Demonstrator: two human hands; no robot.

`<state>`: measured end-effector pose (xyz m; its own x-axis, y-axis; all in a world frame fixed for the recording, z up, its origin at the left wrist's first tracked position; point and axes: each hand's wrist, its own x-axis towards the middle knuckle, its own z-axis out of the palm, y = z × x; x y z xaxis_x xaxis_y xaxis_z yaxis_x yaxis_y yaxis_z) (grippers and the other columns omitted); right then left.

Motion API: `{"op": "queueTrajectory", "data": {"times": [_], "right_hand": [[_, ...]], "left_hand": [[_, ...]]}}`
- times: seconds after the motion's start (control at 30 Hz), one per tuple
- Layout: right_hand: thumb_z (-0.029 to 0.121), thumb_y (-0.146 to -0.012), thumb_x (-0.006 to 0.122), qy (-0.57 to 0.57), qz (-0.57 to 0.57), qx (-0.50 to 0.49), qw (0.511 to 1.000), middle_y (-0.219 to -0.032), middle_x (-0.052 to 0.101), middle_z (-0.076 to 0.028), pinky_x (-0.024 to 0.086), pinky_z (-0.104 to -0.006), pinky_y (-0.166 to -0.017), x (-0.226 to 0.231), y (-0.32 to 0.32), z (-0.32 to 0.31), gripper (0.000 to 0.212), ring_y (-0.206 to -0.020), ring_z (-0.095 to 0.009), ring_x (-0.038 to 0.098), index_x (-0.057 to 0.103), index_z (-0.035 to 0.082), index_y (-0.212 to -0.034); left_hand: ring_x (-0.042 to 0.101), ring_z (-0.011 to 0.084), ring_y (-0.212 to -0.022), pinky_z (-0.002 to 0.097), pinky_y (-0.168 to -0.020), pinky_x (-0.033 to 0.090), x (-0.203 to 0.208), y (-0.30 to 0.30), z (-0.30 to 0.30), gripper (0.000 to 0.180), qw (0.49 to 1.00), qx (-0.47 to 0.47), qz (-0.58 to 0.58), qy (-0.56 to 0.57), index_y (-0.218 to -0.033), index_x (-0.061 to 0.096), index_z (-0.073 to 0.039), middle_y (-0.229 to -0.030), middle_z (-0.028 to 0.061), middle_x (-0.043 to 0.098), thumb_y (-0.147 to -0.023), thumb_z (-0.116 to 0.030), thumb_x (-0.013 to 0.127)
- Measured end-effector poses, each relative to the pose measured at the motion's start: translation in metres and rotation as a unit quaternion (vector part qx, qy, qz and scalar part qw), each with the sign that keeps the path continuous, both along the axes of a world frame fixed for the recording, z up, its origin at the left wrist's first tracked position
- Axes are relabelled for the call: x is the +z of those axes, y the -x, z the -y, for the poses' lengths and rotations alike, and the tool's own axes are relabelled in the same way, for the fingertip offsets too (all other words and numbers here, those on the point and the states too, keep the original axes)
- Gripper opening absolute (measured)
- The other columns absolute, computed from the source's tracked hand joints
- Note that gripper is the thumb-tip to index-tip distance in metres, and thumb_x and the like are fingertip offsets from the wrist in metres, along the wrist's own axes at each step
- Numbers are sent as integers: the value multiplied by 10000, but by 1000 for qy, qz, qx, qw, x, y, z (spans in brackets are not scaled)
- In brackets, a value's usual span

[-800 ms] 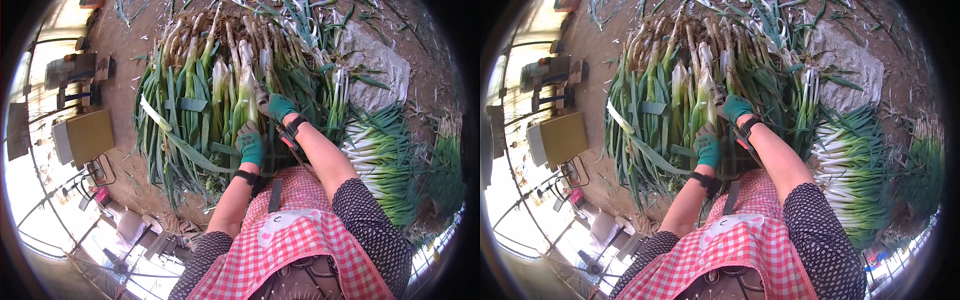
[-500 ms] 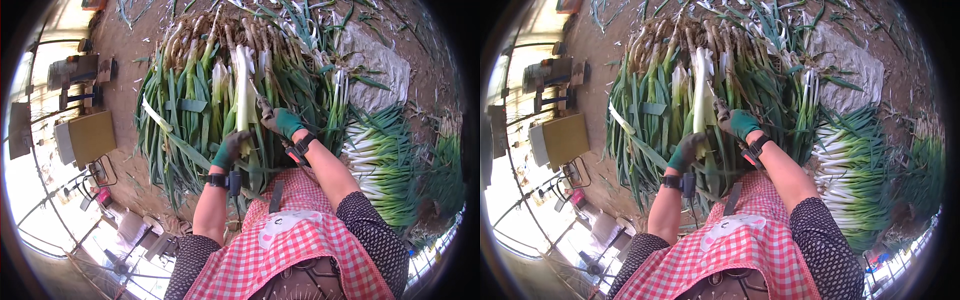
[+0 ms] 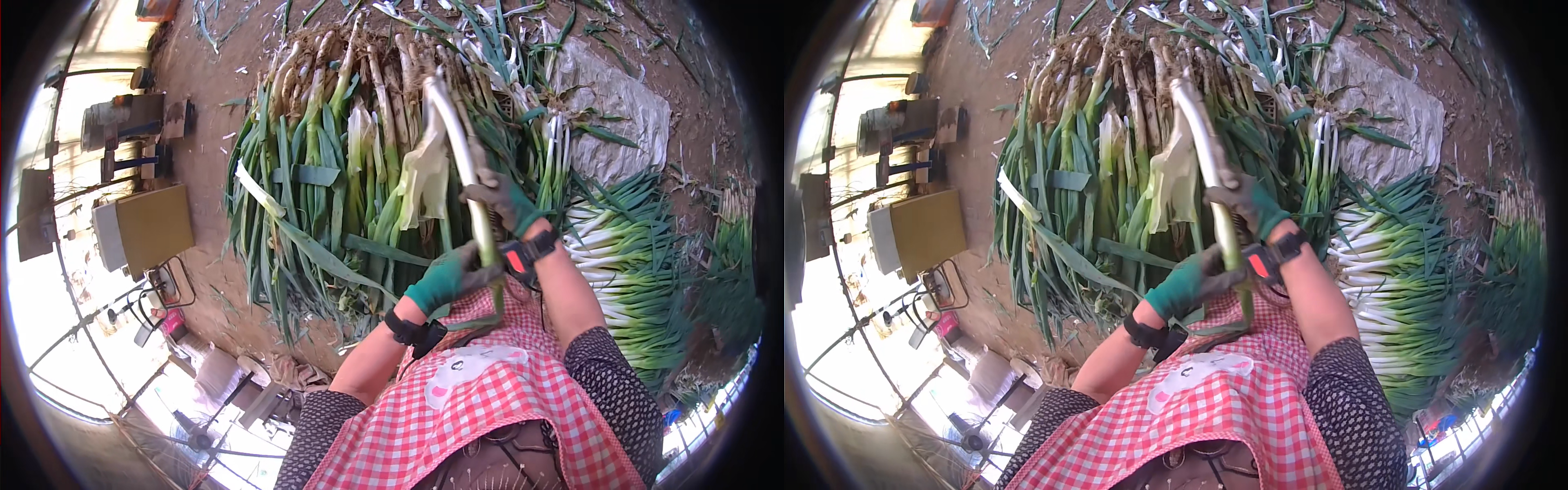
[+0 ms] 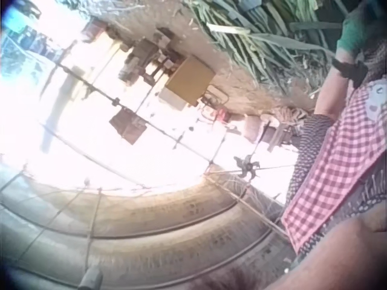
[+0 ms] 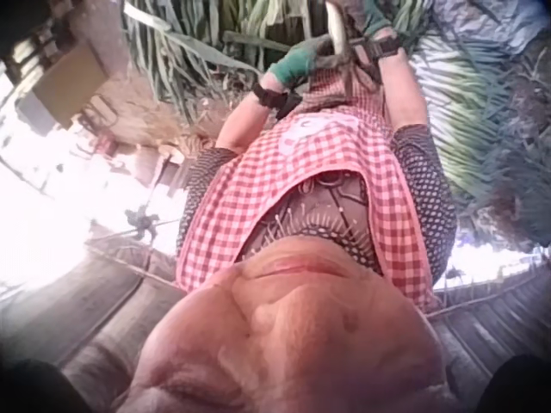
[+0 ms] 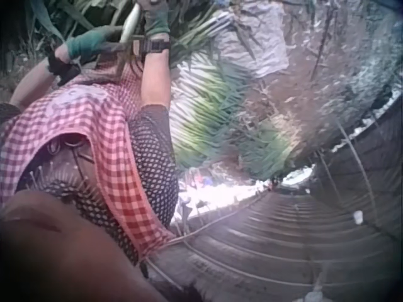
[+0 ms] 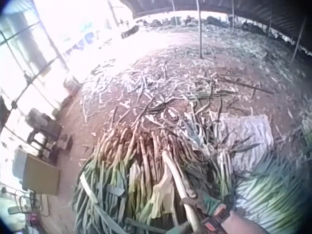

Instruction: The person trims the roots and outer leaves of green onions using shears, handling them one at a time from a large pile.

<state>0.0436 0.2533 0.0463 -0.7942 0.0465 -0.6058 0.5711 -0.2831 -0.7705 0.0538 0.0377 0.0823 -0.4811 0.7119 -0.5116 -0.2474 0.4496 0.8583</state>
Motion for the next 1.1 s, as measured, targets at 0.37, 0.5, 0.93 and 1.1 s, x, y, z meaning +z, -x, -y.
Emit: {"op": "queueTrajectory", "data": {"times": [0.37, 0.5, 0.93, 1.1], "right_hand": [[272, -848, 791, -392, 54, -33, 918, -834, 635, -7, 489, -312, -676, 9, -102, -217, 301, -747, -130, 586, 693, 44, -1019], [251, -829, 792, -450, 28, 39, 892, -794, 597, -4, 489, -346, -681, -48, -95, -199, 336, -724, -142, 542, 661, 45, -1060], [368, -851, 796, -270, 91, 212, 935, -763, 647, -112, 523, -378, -721, -38, -51, 8, 368, -745, -199, 652, 654, 33, -903], [395, -882, 771, -235, 65, 296, 924, -849, 717, -153, 538, -365, -745, 8, -26, 67, 384, -802, -264, 703, 708, 38, -1008]], "left_hand": [[671, 348, -1135, 471, -922, 562, -99, 106, 29, 507, 804, 32, -391, 448, -1270, 559, -35, -1258, 166, 645, -901, -316, 762], [622, 331, -1180, 484, -910, 571, -108, 123, 5, 556, 763, 37, -337, 550, -1235, 524, -88, -1262, 140, 595, -838, -346, 815], [674, 162, -1003, 316, -902, 534, -45, 95, 71, 360, 966, 246, -3, 76, -1233, 679, 16, -1112, 78, 714, -924, -164, 724], [612, 92, -863, 260, -816, 505, -79, 109, 79, 242, 955, 290, 18, 64, -1119, 712, 33, -968, 12, 708, -963, -152, 700]]}}
